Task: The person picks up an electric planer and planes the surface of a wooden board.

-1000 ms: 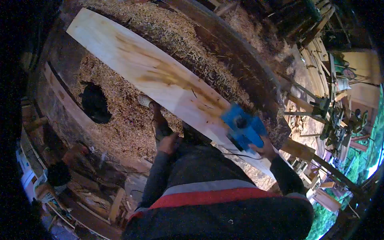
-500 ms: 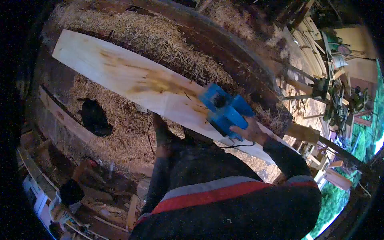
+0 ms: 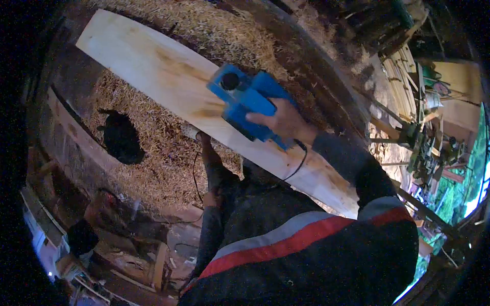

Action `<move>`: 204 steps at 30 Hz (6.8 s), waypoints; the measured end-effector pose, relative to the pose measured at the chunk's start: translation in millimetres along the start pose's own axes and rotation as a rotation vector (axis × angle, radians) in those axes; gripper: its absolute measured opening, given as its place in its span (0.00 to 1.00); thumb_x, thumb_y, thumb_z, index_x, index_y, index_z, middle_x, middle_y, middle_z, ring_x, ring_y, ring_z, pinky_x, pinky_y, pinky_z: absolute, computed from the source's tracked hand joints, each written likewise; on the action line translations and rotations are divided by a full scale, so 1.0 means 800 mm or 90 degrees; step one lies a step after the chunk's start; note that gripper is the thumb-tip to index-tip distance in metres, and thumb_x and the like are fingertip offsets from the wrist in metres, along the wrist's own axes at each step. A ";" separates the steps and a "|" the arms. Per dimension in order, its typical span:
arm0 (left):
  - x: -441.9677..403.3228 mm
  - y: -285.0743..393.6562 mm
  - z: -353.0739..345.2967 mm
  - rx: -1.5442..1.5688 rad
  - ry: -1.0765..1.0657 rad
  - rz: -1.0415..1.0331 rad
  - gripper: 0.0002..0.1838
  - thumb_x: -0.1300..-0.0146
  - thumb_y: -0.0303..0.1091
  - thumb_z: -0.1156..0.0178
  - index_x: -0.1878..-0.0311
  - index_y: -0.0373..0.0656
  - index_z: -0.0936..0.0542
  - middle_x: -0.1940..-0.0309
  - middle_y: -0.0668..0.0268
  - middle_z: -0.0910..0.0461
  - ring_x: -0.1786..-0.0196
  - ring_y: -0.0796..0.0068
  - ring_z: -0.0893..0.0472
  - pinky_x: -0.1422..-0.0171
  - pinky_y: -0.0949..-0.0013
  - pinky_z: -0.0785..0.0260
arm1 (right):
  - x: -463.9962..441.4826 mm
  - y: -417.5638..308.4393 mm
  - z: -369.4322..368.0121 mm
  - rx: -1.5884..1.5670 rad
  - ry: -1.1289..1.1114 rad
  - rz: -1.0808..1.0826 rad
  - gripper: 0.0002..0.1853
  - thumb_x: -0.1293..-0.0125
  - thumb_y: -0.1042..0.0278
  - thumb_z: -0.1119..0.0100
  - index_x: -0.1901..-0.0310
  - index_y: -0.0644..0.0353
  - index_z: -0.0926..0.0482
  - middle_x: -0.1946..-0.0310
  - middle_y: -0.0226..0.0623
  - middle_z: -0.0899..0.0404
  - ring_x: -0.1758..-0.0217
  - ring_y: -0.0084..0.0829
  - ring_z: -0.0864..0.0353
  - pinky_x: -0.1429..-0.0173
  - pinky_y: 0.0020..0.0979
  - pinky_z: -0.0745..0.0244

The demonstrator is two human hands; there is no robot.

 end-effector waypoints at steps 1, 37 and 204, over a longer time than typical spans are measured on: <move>0.007 0.005 0.018 0.010 0.004 0.043 0.15 0.37 0.48 0.40 0.52 0.54 0.16 0.68 0.48 0.16 0.61 0.42 0.15 0.55 0.45 0.23 | -0.019 -0.019 -0.008 -0.009 -0.022 -0.021 0.26 0.40 0.49 0.30 0.48 0.61 0.18 0.56 0.38 0.15 0.55 0.30 0.17 0.47 0.35 0.24; 0.030 -0.051 -0.031 0.147 0.117 0.178 0.16 0.39 0.46 0.44 0.54 0.53 0.15 0.65 0.50 0.15 0.60 0.45 0.15 0.53 0.47 0.23 | 0.142 0.079 -0.009 0.047 0.010 -0.065 0.26 0.39 0.56 0.29 0.44 0.62 0.21 0.54 0.41 0.16 0.53 0.36 0.17 0.45 0.38 0.24; -0.138 -0.285 0.104 0.673 0.363 0.433 0.15 0.24 0.45 0.48 0.58 0.43 0.24 0.78 0.61 0.19 0.82 0.70 0.26 0.78 0.60 0.33 | -0.555 -0.395 -0.389 0.037 0.019 -0.012 0.26 0.40 0.43 0.29 0.80 0.56 0.27 0.86 0.30 0.30 0.87 0.24 0.30 0.84 0.30 0.36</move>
Point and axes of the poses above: each hand's wrist, its own x-axis away from the middle knuckle, its own z-axis out of the back of the hand, y = z × x, the point moved 2 cm from there along -x, towards the middle knuckle
